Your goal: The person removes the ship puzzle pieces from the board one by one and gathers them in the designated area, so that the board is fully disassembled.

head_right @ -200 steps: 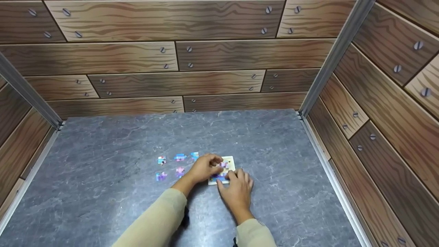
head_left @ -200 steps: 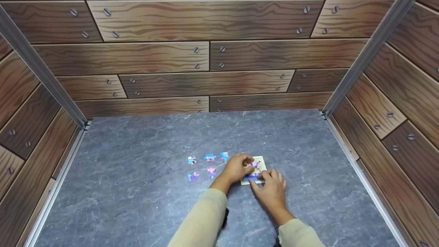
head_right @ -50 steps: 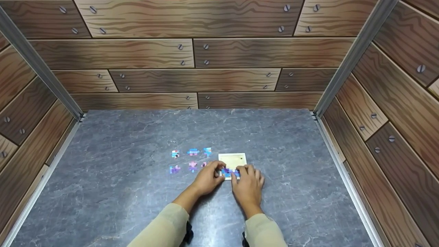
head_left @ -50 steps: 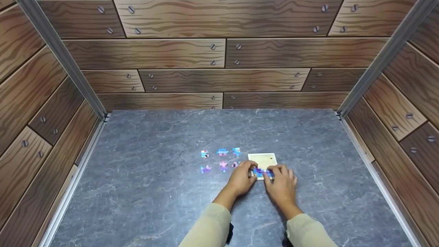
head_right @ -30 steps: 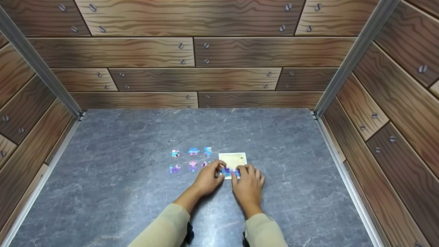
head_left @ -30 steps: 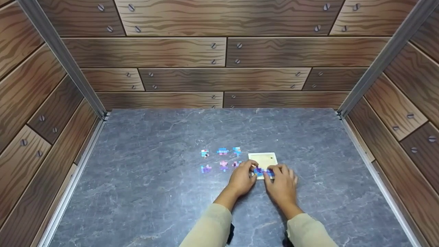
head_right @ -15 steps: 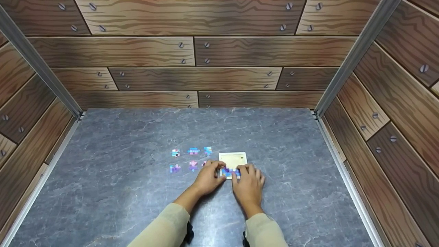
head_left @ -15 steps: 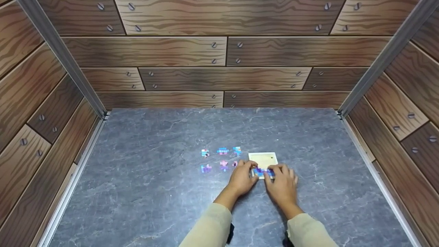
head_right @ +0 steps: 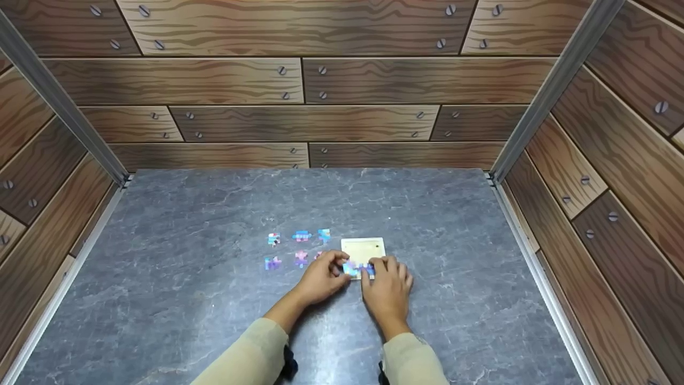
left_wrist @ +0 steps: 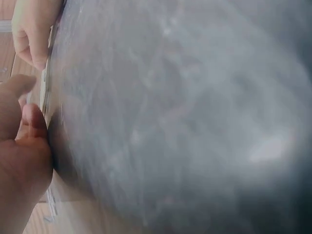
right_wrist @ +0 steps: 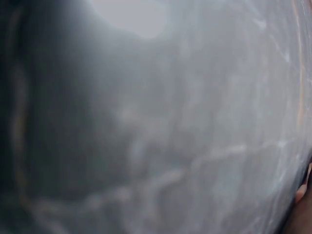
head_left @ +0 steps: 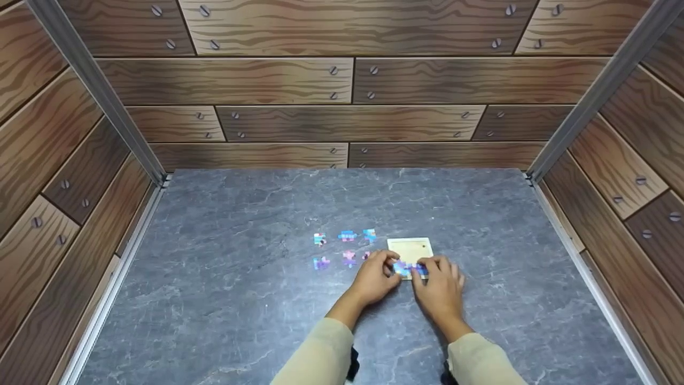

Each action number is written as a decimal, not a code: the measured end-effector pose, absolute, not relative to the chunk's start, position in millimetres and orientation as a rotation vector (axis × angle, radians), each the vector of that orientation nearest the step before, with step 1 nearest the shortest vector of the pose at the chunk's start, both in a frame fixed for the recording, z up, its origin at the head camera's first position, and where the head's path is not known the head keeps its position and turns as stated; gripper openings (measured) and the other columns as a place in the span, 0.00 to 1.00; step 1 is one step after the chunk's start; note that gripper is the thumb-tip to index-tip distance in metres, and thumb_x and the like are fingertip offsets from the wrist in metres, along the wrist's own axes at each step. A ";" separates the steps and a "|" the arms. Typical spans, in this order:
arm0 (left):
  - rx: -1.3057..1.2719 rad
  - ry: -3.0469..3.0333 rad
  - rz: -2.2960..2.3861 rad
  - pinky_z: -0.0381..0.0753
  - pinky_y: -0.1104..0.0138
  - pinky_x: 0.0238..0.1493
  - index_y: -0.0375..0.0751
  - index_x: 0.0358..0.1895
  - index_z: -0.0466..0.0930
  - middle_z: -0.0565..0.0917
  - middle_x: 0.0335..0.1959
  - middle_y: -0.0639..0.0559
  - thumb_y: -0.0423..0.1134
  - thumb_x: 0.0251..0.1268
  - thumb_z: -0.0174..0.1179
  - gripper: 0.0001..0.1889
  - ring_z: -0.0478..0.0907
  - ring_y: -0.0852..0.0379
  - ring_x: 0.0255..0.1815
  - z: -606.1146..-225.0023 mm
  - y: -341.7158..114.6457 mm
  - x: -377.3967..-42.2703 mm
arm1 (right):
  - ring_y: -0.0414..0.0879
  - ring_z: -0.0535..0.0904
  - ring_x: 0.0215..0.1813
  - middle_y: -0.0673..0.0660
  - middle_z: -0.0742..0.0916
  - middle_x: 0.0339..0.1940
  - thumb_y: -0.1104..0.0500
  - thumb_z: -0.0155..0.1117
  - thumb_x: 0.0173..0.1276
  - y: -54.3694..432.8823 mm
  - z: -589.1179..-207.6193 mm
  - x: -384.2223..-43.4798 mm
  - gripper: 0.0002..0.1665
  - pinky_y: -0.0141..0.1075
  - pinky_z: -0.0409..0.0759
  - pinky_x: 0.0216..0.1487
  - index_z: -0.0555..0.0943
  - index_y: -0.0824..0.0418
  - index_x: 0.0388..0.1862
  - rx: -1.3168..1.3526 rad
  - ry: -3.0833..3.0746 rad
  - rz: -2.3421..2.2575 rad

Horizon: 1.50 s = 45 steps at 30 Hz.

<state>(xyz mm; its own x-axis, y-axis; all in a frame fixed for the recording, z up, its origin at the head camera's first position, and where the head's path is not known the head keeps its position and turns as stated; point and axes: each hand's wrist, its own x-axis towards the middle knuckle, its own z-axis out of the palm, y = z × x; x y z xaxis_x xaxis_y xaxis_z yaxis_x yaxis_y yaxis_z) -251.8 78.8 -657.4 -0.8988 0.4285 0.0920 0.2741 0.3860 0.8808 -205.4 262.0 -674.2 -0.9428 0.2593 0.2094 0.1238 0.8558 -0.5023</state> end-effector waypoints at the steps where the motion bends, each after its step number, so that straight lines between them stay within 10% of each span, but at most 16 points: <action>1: 0.628 2.432 1.580 0.78 0.76 0.46 0.41 0.62 0.81 0.82 0.49 0.49 0.32 0.67 0.71 0.21 0.77 0.66 0.40 -657.5 76.3 -250.7 | 0.60 0.74 0.64 0.59 0.83 0.61 0.47 0.70 0.77 261.5 -674.5 -205.0 0.18 0.64 0.65 0.71 0.87 0.55 0.58 -0.296 -2.767 0.721; 15: 0.902 2.503 1.386 0.83 0.71 0.51 0.43 0.64 0.83 0.85 0.54 0.45 0.36 0.68 0.73 0.22 0.79 0.65 0.42 -629.1 9.4 -246.4 | 0.60 0.75 0.62 0.59 0.84 0.59 0.49 0.72 0.75 257.9 -672.4 -207.3 0.17 0.63 0.65 0.71 0.87 0.55 0.57 -0.283 -2.723 0.735; 45: 0.659 2.515 1.172 0.75 0.69 0.49 0.43 0.52 0.85 0.83 0.45 0.53 0.38 0.60 0.79 0.18 0.75 0.60 0.44 -647.2 -99.0 -247.8 | 0.61 0.75 0.64 0.60 0.84 0.61 0.48 0.71 0.76 264.6 -671.7 -203.9 0.19 0.62 0.65 0.72 0.87 0.55 0.59 -0.286 -2.756 0.725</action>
<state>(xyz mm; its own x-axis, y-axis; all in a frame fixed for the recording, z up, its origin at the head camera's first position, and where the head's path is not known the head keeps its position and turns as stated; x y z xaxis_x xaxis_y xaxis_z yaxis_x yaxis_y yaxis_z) -247.8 -99.0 -647.2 -0.8537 0.5165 -0.0661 0.2817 0.5649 0.7756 -203.9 264.6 -671.7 -0.9421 0.2581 0.2142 0.1193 0.8547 -0.5052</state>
